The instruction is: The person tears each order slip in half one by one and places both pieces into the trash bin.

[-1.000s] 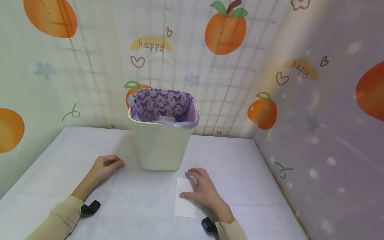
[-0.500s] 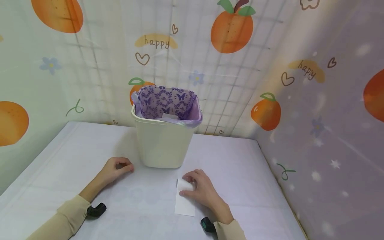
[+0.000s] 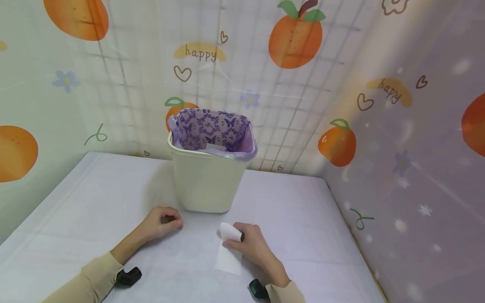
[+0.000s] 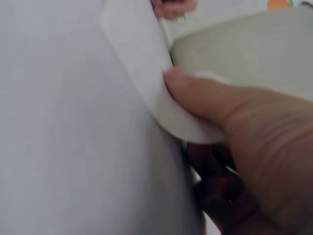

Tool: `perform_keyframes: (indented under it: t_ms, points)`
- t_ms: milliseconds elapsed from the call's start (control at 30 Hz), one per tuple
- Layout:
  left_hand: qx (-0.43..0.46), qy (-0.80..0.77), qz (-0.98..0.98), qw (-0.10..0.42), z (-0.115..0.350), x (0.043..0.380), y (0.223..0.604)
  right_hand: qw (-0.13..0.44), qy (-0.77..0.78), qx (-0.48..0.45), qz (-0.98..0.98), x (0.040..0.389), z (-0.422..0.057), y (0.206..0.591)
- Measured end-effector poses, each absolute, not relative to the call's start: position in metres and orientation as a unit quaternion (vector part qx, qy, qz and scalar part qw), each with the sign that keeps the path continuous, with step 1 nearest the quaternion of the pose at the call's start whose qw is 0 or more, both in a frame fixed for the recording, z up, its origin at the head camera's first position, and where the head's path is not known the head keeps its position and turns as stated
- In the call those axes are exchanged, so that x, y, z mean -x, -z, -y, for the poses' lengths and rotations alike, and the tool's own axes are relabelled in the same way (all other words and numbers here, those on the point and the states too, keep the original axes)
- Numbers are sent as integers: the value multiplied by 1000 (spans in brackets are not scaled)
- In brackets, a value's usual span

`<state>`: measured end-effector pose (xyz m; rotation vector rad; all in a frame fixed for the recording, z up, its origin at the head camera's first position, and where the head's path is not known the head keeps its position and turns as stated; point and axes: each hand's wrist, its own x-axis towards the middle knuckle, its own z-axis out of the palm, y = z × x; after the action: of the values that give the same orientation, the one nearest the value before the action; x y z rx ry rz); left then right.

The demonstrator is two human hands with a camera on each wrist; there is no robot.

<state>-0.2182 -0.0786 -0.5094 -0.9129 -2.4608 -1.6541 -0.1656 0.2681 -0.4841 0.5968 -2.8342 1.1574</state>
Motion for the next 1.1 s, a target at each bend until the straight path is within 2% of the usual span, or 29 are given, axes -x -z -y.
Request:
perform_keyframes:
  t_ms: [200, 400, 533, 800, 933, 1100]
  points:
    - [302, 534, 790, 4, 61, 209, 507, 42, -461, -116, 879, 160, -245, 490]
    - [330, 513, 792, 19, 44, 201, 510, 42, -567, -60, 821, 151, -223, 494]
    - [347, 517, 782, 10, 33, 196, 509, 45, -599, -67, 797, 147, -215, 495]
    - [376, 523, 764, -43, 22, 191, 505, 32, -626, -73, 776, 146, -210, 495]
    - [359, 530, 767, -54, 24, 191, 505, 21, -634, -75, 770, 146, -211, 495]
    - [318, 555, 767, -42, 30, 191, 505, 20, -632, -83, 770, 147, -208, 495]
